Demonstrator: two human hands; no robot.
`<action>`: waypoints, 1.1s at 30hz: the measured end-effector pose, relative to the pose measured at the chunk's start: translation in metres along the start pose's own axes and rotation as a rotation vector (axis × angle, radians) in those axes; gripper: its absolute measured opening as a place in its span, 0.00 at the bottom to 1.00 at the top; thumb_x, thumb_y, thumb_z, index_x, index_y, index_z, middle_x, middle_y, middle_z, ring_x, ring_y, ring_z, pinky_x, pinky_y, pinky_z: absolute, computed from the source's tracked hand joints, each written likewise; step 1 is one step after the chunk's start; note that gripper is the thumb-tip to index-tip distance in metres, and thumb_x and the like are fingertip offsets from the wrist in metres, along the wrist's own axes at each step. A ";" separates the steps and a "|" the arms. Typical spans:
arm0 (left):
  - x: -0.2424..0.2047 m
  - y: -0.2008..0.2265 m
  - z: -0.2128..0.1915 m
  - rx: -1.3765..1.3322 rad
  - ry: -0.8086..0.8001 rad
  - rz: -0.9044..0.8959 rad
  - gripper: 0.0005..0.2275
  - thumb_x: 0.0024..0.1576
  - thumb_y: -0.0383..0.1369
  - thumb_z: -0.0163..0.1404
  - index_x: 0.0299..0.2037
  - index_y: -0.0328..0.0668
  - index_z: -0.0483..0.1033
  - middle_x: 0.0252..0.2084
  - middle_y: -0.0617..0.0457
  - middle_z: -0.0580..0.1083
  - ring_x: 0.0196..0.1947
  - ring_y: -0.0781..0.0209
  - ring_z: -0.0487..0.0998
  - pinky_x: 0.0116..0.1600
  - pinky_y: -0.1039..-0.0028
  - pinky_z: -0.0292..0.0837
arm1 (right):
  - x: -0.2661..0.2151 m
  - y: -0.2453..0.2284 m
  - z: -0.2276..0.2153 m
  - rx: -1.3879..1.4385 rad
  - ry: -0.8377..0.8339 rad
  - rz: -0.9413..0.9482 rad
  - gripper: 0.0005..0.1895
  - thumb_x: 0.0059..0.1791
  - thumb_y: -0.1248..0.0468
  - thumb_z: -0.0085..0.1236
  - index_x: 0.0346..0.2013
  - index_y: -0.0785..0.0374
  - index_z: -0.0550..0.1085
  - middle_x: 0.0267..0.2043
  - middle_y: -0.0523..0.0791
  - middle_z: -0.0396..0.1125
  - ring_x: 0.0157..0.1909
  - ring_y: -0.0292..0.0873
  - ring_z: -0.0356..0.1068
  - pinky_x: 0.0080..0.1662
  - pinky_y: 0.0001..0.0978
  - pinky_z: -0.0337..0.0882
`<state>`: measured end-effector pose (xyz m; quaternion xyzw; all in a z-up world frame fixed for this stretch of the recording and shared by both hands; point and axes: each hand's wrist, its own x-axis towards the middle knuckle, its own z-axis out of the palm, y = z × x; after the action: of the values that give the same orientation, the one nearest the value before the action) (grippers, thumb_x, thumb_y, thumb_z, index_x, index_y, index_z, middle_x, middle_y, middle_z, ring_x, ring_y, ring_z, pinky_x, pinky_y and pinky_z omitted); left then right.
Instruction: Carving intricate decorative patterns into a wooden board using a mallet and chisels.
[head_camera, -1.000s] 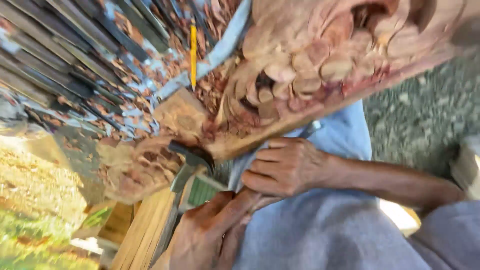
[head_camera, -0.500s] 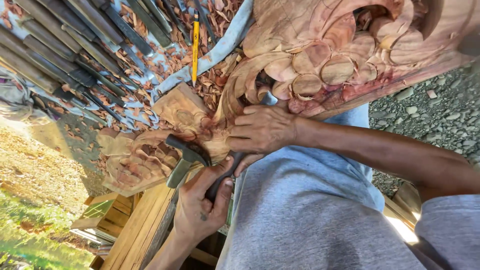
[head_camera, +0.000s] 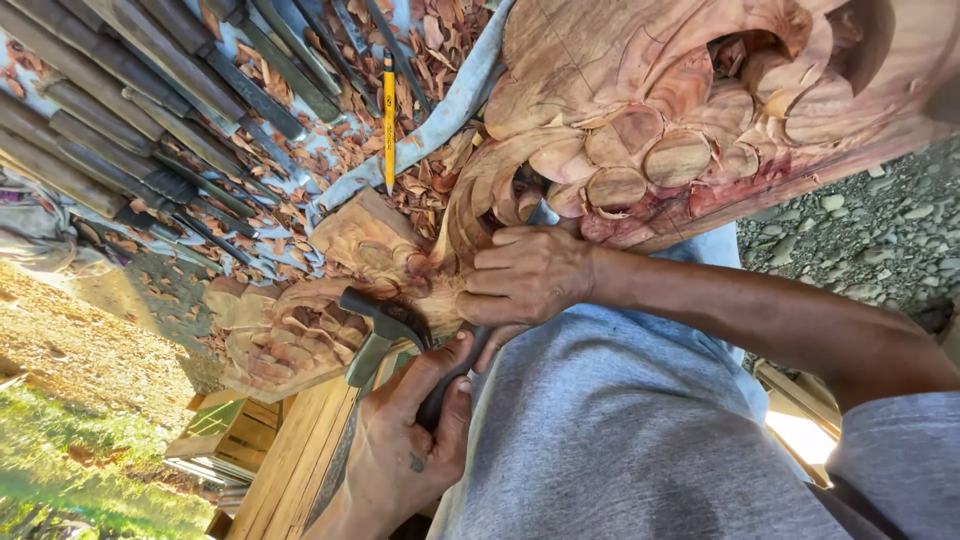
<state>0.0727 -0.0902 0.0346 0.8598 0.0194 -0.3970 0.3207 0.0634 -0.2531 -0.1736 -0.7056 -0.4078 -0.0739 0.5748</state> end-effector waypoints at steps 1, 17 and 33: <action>0.002 0.002 -0.001 0.004 -0.006 -0.009 0.14 0.54 0.23 0.54 0.52 0.36 0.77 0.36 0.42 0.80 0.33 0.51 0.85 0.38 0.69 0.78 | 0.000 -0.001 0.000 0.006 0.000 0.014 0.33 0.44 0.33 0.62 0.40 0.58 0.72 0.32 0.39 0.61 0.32 0.38 0.63 0.33 0.32 0.60; 0.031 -0.017 -0.015 0.100 -0.135 0.023 0.15 0.52 0.23 0.55 0.51 0.36 0.78 0.27 0.45 0.75 0.21 0.54 0.78 0.26 0.69 0.72 | -0.005 0.000 0.004 -0.050 0.055 0.132 0.30 0.47 0.34 0.62 0.42 0.57 0.73 0.30 0.37 0.59 0.31 0.36 0.62 0.32 0.30 0.58; 0.022 -0.016 -0.018 0.197 -0.180 0.212 0.18 0.55 0.23 0.51 0.57 0.38 0.74 0.37 0.41 0.76 0.33 0.44 0.80 0.37 0.63 0.75 | -0.008 -0.004 0.006 -0.155 0.100 0.153 0.27 0.46 0.35 0.66 0.38 0.55 0.74 0.29 0.38 0.58 0.30 0.38 0.63 0.32 0.33 0.59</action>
<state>0.0953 -0.0722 0.0198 0.8451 -0.1393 -0.4364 0.2755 0.0534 -0.2518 -0.1771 -0.7724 -0.3164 -0.0962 0.5423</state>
